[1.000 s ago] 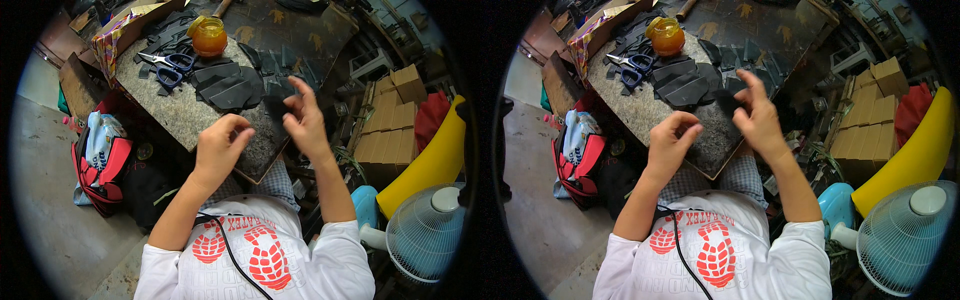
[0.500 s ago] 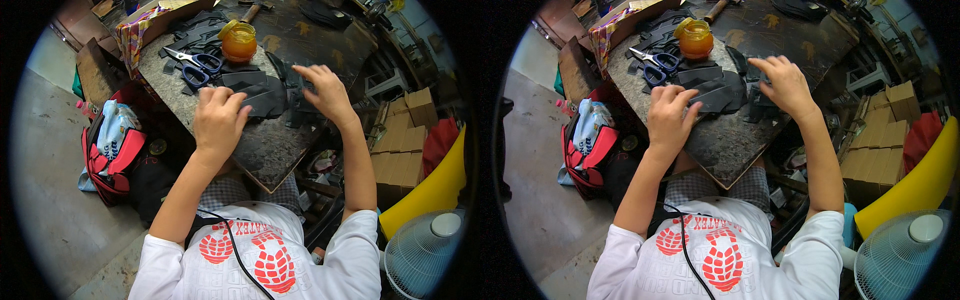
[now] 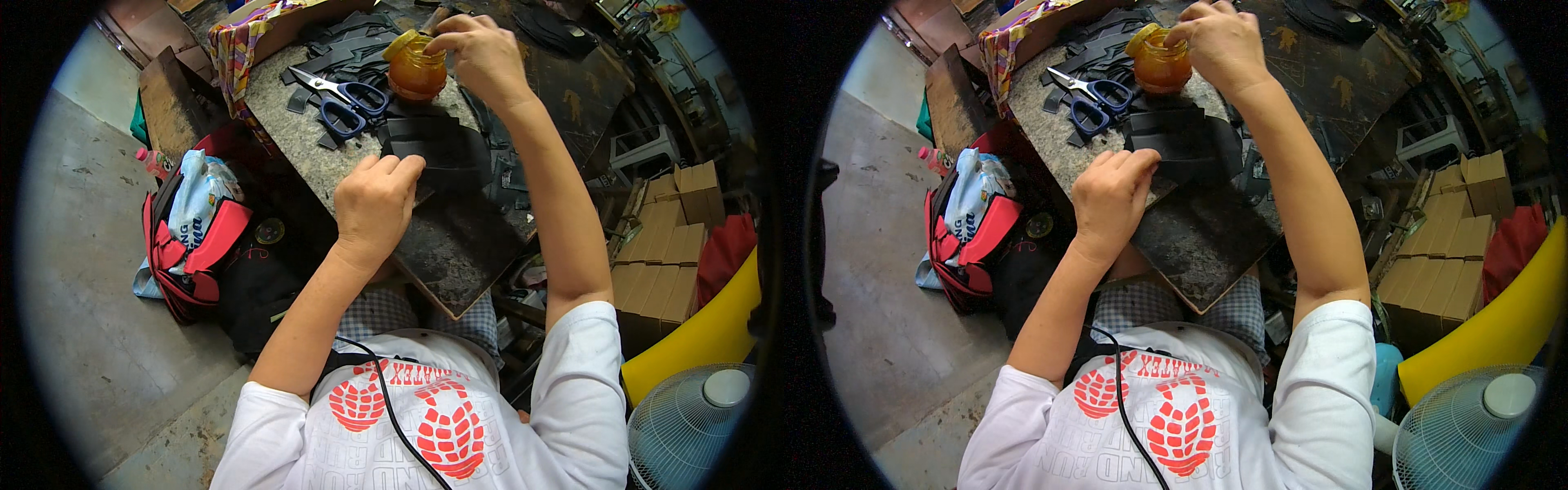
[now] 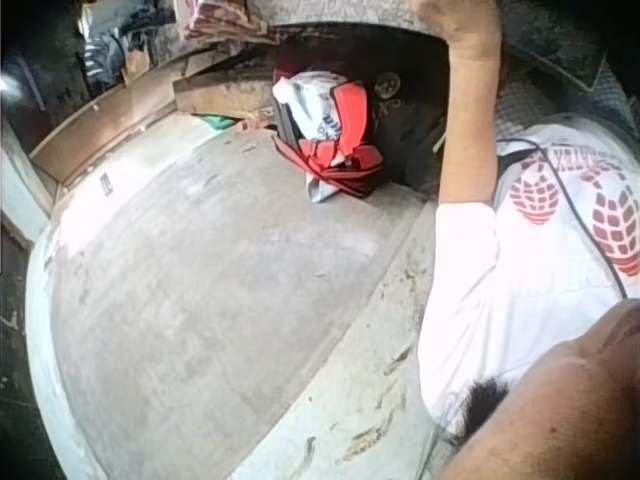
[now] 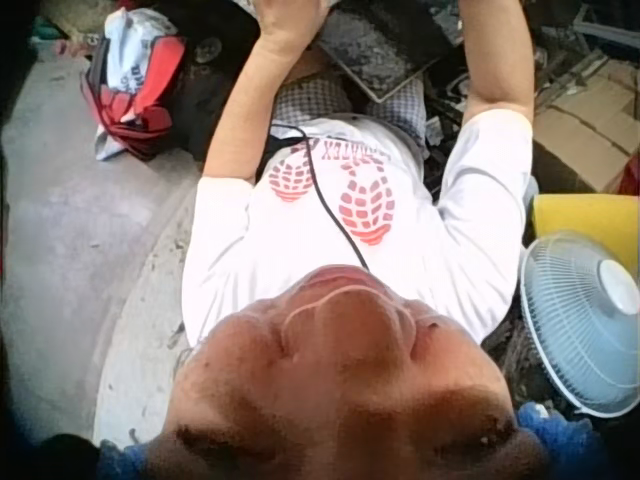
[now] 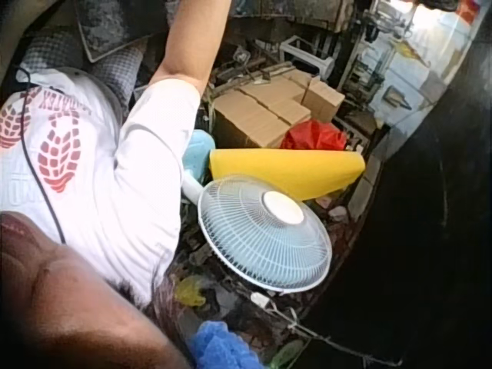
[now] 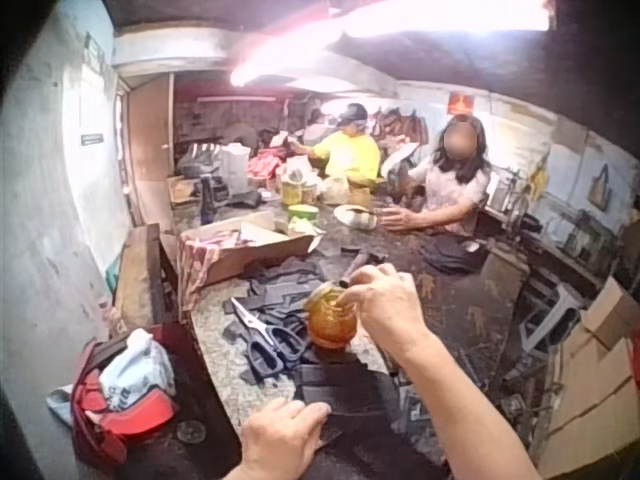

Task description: The person repeatedly picks up small black leather pieces, dips a finger into a jar of yellow adhesive, and applies the glue to the edges of each piece. The person then sets the glued pieces aside on the workbench.

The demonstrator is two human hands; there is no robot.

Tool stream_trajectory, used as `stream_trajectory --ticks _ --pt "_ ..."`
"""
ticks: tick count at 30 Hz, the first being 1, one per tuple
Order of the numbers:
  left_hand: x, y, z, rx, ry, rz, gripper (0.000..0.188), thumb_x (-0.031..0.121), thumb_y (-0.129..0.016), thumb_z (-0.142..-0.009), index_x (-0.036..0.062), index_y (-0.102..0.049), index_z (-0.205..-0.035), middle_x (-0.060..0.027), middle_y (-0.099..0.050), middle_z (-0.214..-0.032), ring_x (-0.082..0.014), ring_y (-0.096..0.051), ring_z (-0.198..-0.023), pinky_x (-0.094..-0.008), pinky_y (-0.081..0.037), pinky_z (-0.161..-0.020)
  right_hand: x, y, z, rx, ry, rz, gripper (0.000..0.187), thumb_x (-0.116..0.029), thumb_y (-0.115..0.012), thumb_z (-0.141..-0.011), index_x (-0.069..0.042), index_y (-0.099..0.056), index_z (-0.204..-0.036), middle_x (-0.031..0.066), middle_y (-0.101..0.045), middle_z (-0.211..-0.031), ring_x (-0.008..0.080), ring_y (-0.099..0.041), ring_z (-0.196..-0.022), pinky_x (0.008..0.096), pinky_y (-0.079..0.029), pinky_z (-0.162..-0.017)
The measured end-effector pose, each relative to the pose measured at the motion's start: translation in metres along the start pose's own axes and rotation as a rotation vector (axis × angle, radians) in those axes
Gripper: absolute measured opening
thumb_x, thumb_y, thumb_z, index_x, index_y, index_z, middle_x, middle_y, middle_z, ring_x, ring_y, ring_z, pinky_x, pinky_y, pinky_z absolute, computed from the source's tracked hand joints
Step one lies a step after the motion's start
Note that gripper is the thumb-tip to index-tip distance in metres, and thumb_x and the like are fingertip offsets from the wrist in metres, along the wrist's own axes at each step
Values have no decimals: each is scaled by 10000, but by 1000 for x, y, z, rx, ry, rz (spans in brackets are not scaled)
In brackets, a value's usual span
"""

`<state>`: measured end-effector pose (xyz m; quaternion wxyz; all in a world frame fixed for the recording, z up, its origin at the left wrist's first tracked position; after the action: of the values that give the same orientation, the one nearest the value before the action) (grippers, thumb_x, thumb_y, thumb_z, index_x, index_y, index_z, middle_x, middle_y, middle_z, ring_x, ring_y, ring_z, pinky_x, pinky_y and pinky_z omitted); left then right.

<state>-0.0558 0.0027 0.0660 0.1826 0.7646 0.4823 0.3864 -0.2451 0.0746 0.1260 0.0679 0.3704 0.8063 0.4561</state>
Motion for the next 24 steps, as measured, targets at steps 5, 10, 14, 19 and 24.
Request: stream_trajectory --ticks 5,10,14,19,24 --pt "-11 4 3 12 109 283 103 84 -707 -859 83 -680 -958 -85 -639 -740 -252 -620 -641 -346 -506 -600 9 17 14 45 -2 -77 314 -73 -597 -922 -268 -793 -1072 -60 -702 -1194 200 -626 -1129 377 -492 -975" --pt "-28 -2 9 3 346 661 164 88 -749 -878 51 -655 -1007 -47 -652 -794 -112 -641 -702 -259 -512 -640 2 60 52 102 -46 -402 282 -91 -638 -927 -203 -758 -1158 19 -719 -1115 233 -661 -1068 396 -516 -928" --pt "-26 -19 22 -134 558 1162 465 -33 -725 -871 45 -507 -1274 -20 -659 -930 -55 -624 -826 -203 -508 -727 -27 62 106 -132 -352 -997 471 -137 -694 -927 -143 -594 -1387 81 -724 -1018 222 -701 -990 343 -538 -886" --pt "0 -34 47 -449 681 1162 368 2 -746 -869 11 -583 -1198 -48 -688 -863 -77 -643 -803 -218 -516 -732 -63 59 164 -244 -572 -1345 633 7 -699 -878 -88 -488 -1467 63 -679 -862 108 -660 -820 261 -511 -773" --pt "23 -32 45 -519 330 562 221 78 -761 -837 18 -706 -1043 -136 -718 -890 -259 -706 -828 -361 -552 -754 -60 62 215 -212 -644 -1215 519 57 -652 -890 -58 -570 -1389 55 -662 -942 105 -630 -806 258 -515 -742"
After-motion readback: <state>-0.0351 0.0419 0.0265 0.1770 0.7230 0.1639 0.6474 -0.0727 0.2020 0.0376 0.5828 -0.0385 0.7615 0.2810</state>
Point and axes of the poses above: each hand's wrist, its own z-axis away from the middle knuckle, its own y-axis out of the back of the hand, x = y × z, the point moved 8 cm from there along -z, towards the middle knuckle
